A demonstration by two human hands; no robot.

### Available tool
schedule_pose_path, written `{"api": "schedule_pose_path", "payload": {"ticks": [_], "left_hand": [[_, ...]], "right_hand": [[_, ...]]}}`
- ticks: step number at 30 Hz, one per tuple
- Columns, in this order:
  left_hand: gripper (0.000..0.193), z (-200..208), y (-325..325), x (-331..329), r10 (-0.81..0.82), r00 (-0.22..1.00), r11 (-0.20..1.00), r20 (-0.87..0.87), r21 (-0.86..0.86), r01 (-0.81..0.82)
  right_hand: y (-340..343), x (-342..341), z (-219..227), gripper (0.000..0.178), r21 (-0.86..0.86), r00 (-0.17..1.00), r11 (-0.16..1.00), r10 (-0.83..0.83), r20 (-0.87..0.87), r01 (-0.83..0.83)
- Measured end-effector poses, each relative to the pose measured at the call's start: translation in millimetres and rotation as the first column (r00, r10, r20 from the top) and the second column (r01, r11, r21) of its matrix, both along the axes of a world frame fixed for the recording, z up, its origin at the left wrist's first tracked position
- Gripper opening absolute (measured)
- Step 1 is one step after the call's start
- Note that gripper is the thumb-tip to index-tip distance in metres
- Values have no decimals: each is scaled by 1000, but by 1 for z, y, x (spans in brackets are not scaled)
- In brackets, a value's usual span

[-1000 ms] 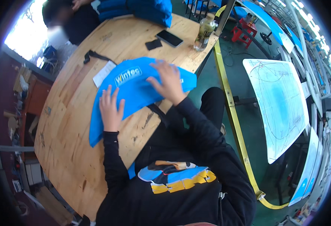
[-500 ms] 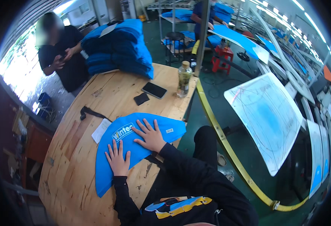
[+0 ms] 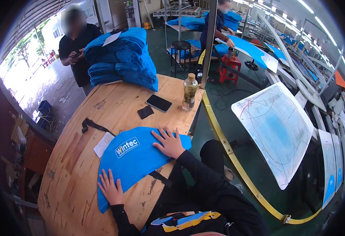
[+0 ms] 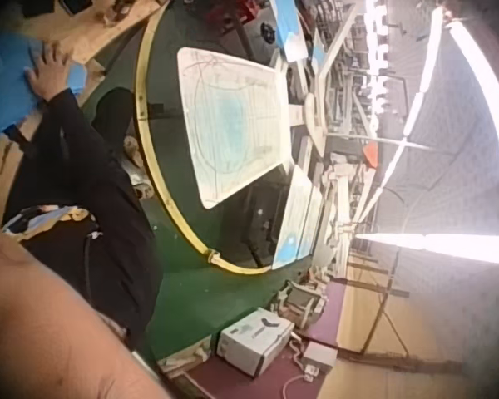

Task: Placing blue hat fabric panels onto a screen printing machine and inspecting them.

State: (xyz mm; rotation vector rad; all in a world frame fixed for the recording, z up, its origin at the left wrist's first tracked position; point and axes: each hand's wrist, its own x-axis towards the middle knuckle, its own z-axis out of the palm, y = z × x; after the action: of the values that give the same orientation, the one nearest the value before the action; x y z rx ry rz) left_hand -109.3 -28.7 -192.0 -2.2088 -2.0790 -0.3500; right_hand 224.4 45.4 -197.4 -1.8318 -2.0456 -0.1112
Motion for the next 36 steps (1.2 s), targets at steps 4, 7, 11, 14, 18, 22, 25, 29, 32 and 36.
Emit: {"api": "schedule_pose_path", "payload": {"ticks": [4,7,11,14,18,22,25,29,32,36], "left_hand": [[57,2,-16,-21,91,995,996,-52,4,-90],[59,4,-18,-21,66,998,998,10,12,-66],[64,10,-13,-16,74,995,996,-63,44,-72],[72,25,-7,12,-78,996,983,-44,164,84],[67,48,7,86,-441,894,882,81,221,416],[53,31,6,167,-760,646,648,63,130,750],[44,14,6,204,-873,455,479,176,137,867],[34,2,9,200,-915,339,362,220,70,930],[31,0,10,200,-894,347,385,283,90,919],[29,0,10,202,-903,325,362,283,92,928]], "right_hand": [[-2,1,0,56,57,1000,998,18,-17,-17],[-2,1,1,56,67,999,998,9,-35,-7],[-6,3,10,55,93,997,995,29,-75,-22],[-19,20,28,48,279,882,955,215,-419,-100],[-47,56,11,42,443,846,896,211,-489,33],[-75,98,-24,34,375,823,840,-138,-552,392],[-97,137,-81,30,215,795,823,-384,-469,525],[-95,144,-107,26,-4,834,845,-528,-159,534],[-81,156,-119,26,-10,880,880,-476,-4,476],[-56,180,-132,26,-184,903,885,-407,136,427]]}}
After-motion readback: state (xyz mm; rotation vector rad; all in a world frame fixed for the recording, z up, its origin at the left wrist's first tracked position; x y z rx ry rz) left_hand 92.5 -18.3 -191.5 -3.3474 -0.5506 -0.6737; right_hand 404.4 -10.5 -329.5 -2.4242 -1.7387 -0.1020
